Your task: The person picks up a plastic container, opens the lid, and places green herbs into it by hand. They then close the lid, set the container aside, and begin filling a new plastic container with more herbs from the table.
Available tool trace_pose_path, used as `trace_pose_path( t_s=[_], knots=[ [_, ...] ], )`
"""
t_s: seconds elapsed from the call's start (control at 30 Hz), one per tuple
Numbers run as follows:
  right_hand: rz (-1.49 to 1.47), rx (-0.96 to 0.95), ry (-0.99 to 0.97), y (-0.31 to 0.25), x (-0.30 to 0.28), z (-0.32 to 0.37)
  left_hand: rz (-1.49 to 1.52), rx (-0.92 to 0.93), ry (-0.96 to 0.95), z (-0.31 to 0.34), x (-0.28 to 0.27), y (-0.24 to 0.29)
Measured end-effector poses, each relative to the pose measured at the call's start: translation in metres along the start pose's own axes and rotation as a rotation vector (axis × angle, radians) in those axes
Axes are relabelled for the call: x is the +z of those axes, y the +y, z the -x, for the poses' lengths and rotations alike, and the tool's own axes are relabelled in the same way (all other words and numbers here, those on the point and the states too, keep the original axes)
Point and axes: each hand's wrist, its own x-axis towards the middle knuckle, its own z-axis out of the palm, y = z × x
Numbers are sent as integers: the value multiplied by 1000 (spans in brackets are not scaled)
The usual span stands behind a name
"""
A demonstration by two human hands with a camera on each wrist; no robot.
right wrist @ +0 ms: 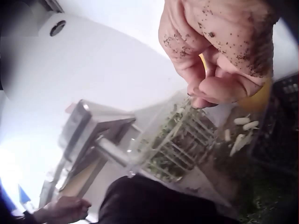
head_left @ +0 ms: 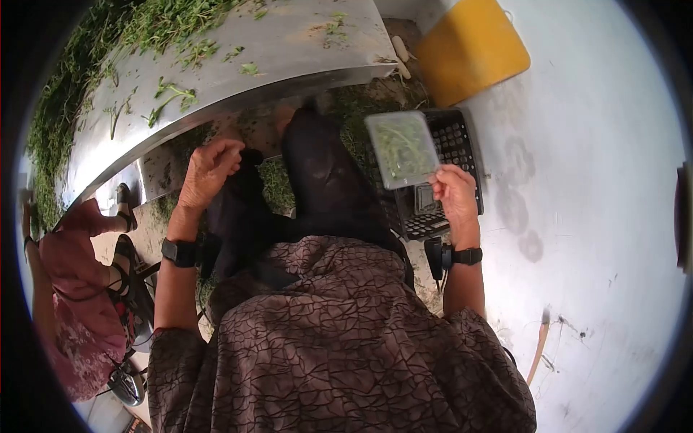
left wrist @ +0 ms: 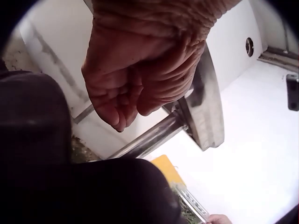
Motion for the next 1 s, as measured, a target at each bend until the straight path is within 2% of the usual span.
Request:
trace_pose_path(
  t_s=[0.07, 0.1, 0.17, 0.3, 0.37, 0.53, 0.6, 0.67, 0.7, 0.77, 0.8, 0.83, 0.87, 0.9, 1.0],
  knots=[
    [5, 58, 245, 22, -30, -6, -65, -53, 45, 4, 3, -16],
    [2, 59, 246, 38, -47, -10, -68, -53, 42, 6, 4, -18],
    [78, 224, 412, 76, -80, -18, -174, 16, 61, 8, 7, -21],
    [217, 235, 378, 135, -113, -8, -308, 64, 102, 6, 11, -27],
    [184, 321, 540, 152, -114, -5, -438, 232, 176, 6, 15, -33],
    [190, 413, 573, 193, -137, -30, -395, 185, 185, 7, 20, -24],
    [418, 289, 446, 198, -150, -41, -387, 171, 217, 8, 24, -19],
    [1869, -61, 16, 189, -155, -52, -360, 281, 242, 8, 28, -24],
    [2085, -3, -35, 196, -163, -61, -383, 288, 244, 9, 29, -24],
    [2116, 89, -102, 186, -161, -64, -410, 310, 261, 9, 31, -23],
    [2162, 56, -81, 208, -179, -75, -409, 322, 268, 10, 32, -23],
    [2186, 100, -160, 188, -161, -68, -390, 305, 275, 11, 32, -21],
    [2039, 329, -232, 174, -147, -73, -367, 289, 275, 12, 33, -21],
    [2055, 280, -228, 169, -133, -76, -380, 310, 286, 12, 34, -27],
    [2224, 113, -444, 179, -116, -72, -347, 320, 298, 16, 34, -19]
  ],
)
